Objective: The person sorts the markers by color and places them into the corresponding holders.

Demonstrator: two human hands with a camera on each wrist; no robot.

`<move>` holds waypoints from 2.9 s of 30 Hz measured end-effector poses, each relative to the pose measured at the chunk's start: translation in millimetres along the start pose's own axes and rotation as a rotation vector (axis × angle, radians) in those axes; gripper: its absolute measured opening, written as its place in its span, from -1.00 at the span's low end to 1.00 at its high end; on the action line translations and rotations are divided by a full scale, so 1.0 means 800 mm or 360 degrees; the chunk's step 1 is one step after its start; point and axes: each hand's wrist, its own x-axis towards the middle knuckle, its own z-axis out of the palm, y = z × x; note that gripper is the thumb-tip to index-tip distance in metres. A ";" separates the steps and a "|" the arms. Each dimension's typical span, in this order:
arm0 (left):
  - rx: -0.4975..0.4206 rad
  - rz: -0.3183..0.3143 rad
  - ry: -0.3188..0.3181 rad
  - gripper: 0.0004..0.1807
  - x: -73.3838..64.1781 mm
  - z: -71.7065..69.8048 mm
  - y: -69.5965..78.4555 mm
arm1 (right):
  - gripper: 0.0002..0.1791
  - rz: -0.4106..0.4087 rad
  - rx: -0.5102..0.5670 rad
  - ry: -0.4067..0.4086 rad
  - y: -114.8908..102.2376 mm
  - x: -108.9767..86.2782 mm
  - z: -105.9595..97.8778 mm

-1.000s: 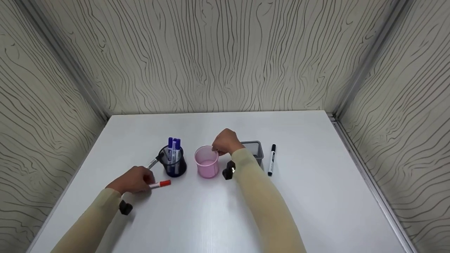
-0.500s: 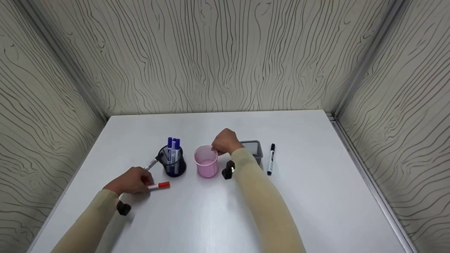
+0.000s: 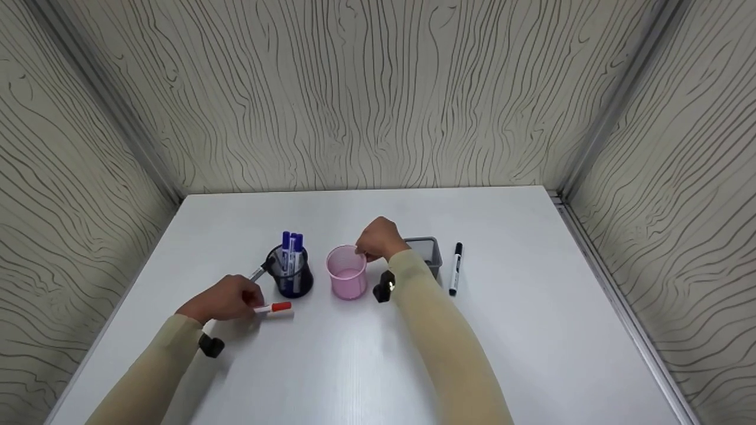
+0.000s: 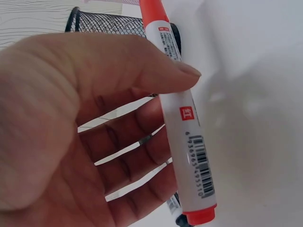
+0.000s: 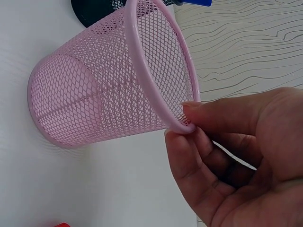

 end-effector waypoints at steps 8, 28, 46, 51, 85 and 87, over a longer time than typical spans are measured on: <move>0.0036 0.0039 -0.0003 -0.79 0.000 -0.001 0.006 | -0.78 0.0003 -0.0011 -0.0012 0.003 0.002 0.001; 0.0036 0.0136 0.0013 -0.81 0.001 -0.006 0.034 | -0.76 0.0043 -0.0024 -0.0024 -0.001 -0.001 -0.001; -0.0002 0.0149 0.0000 -0.80 0.000 -0.004 0.046 | -0.77 0.0061 -0.0015 -0.0023 -0.003 -0.002 -0.001; -0.0017 0.0121 -0.0004 -0.82 0.000 -0.002 0.050 | -0.77 0.0061 -0.0006 -0.0023 -0.004 -0.003 -0.001; -0.0179 0.0040 -0.0019 -0.84 -0.002 0.004 0.092 | -0.77 0.0032 -0.0029 0.0003 0.000 -0.002 0.001; -0.0183 0.0052 -0.0007 -0.83 -0.001 0.005 0.094 | -0.77 0.0031 -0.0039 0.0001 -0.001 -0.001 0.001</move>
